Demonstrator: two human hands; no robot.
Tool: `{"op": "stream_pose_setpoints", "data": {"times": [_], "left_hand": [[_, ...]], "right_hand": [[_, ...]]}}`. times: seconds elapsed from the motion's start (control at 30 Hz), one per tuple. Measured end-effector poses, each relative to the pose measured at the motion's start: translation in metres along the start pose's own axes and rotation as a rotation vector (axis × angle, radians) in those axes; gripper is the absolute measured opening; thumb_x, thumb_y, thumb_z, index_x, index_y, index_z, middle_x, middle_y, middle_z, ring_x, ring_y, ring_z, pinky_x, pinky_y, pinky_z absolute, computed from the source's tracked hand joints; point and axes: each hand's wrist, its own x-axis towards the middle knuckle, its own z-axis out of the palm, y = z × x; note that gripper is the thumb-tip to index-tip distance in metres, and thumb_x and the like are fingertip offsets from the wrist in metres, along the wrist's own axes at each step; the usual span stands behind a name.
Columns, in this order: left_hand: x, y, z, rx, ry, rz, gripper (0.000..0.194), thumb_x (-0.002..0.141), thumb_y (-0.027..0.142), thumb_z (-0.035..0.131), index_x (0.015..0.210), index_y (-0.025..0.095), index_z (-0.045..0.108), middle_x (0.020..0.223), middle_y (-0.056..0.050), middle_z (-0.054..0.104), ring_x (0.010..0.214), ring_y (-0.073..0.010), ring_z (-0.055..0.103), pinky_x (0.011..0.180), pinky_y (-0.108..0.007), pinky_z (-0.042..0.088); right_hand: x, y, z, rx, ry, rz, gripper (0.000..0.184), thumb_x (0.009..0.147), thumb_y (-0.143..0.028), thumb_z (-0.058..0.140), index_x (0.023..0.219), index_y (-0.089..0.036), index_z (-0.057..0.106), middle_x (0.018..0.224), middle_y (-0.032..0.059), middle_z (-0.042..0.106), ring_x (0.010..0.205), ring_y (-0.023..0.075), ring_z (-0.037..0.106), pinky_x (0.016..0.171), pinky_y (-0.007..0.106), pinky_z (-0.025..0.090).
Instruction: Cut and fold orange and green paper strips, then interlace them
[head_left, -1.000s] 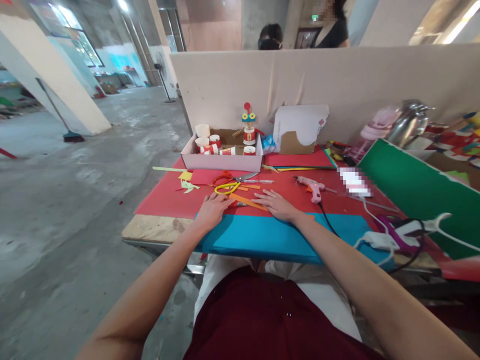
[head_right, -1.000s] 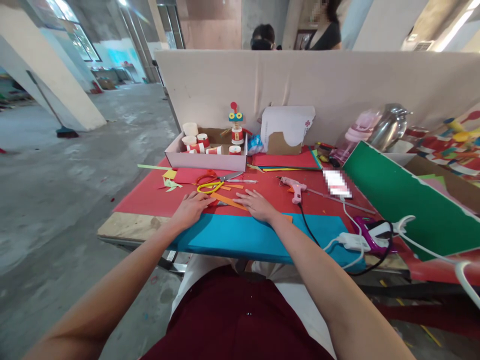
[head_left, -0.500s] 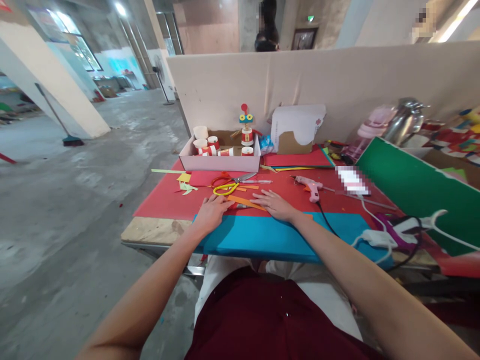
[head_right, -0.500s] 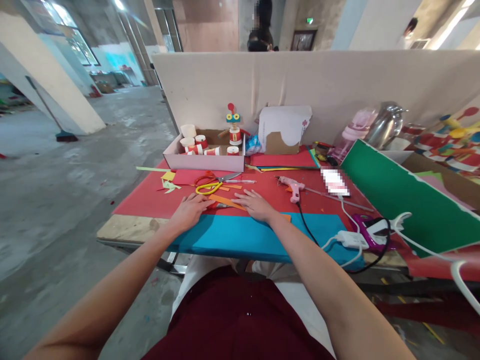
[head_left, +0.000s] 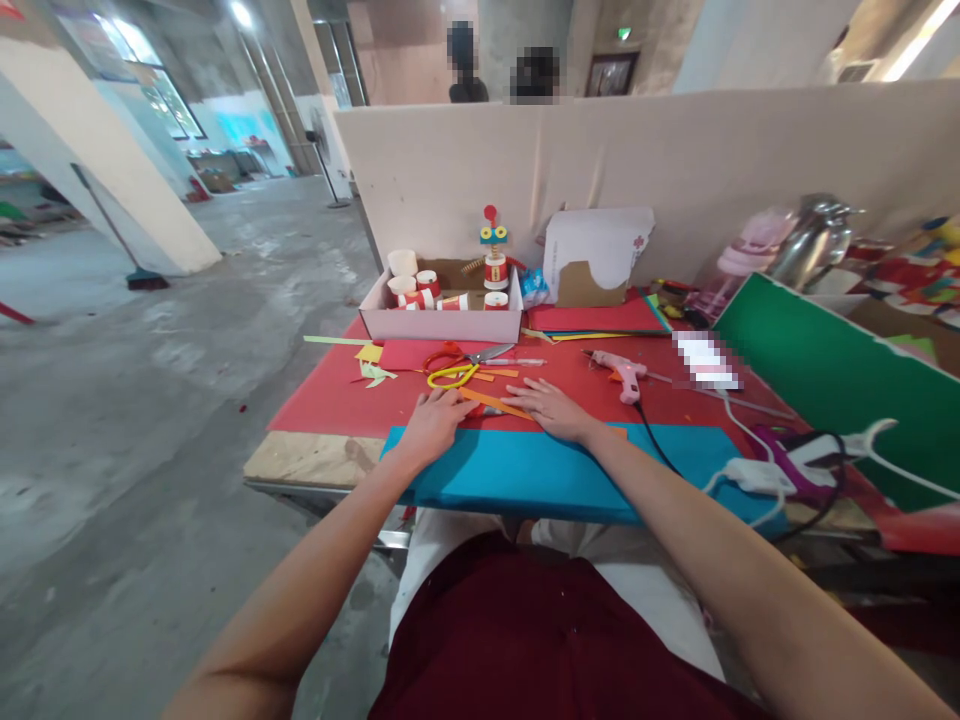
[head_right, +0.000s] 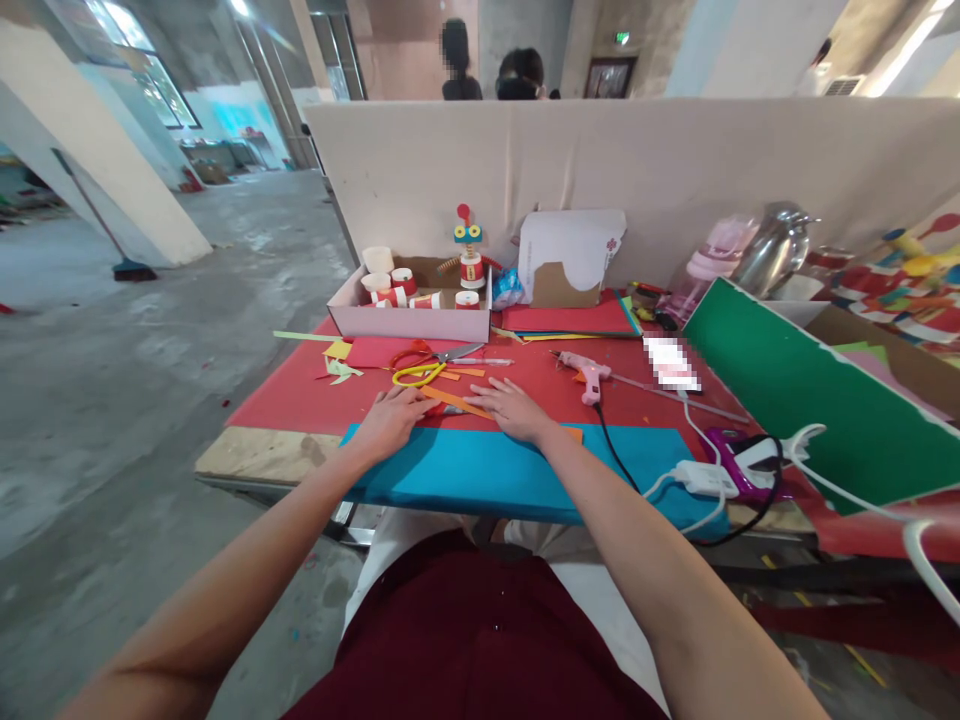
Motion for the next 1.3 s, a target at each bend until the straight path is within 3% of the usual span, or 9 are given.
{"op": "stream_pose_setpoints", "data": {"times": [0.2,0.47,0.63,0.8,1.3], "left_hand": [[-0.004,-0.001,0.003,-0.002,0.014,0.001,0.048,0.092,0.012,0.035,0.131,0.029,0.058,0.121,-0.008,0.060,0.112,-0.0244,0.048,0.090,-0.039,0.041],[-0.006,-0.020,0.004,0.029,0.021,-0.075,0.049,0.093,0.013,0.032,0.132,0.029,0.057,0.123,-0.009,0.059,0.109,-0.0259,0.049,0.087,-0.041,0.042],[-0.005,-0.020,0.004,0.034,0.030,-0.058,0.052,0.091,0.011,0.032,0.133,0.031,0.056,0.125,-0.008,0.058,0.111,-0.0264,0.048,0.088,-0.042,0.042],[-0.005,-0.020,0.008,0.019,0.034,-0.038,0.054,0.089,0.009,0.036,0.133,0.033,0.055,0.124,-0.008,0.058,0.111,-0.0260,0.047,0.090,-0.042,0.042],[-0.005,-0.009,0.005,0.057,0.066,-0.025,0.051,0.091,0.010,0.033,0.132,0.028,0.056,0.124,-0.009,0.059,0.110,-0.0260,0.048,0.088,-0.040,0.041]], "right_hand": [[0.003,-0.002,0.000,-0.002,-0.022,0.013,0.052,0.095,-0.021,0.030,0.143,-0.034,0.045,0.154,-0.0040,0.037,0.146,0.0252,0.020,0.118,0.055,0.015],[0.036,-0.010,0.001,0.004,0.002,0.030,0.049,0.097,-0.022,0.029,0.142,-0.032,0.046,0.152,0.0004,0.040,0.144,0.0233,0.027,0.117,0.058,0.015],[0.006,0.003,-0.009,0.101,0.093,-0.073,0.047,0.100,-0.033,0.027,0.143,-0.026,0.047,0.150,0.0034,0.044,0.145,0.0231,0.024,0.119,0.052,0.016],[-0.025,0.015,-0.008,0.090,0.039,-0.042,0.045,0.099,-0.032,0.033,0.140,-0.031,0.049,0.151,0.0030,0.042,0.144,0.0268,0.027,0.116,0.057,0.020],[-0.023,0.012,-0.005,0.040,0.024,0.002,0.047,0.097,-0.026,0.033,0.141,-0.030,0.048,0.152,0.0023,0.040,0.144,0.0256,0.027,0.117,0.057,0.020]]}}
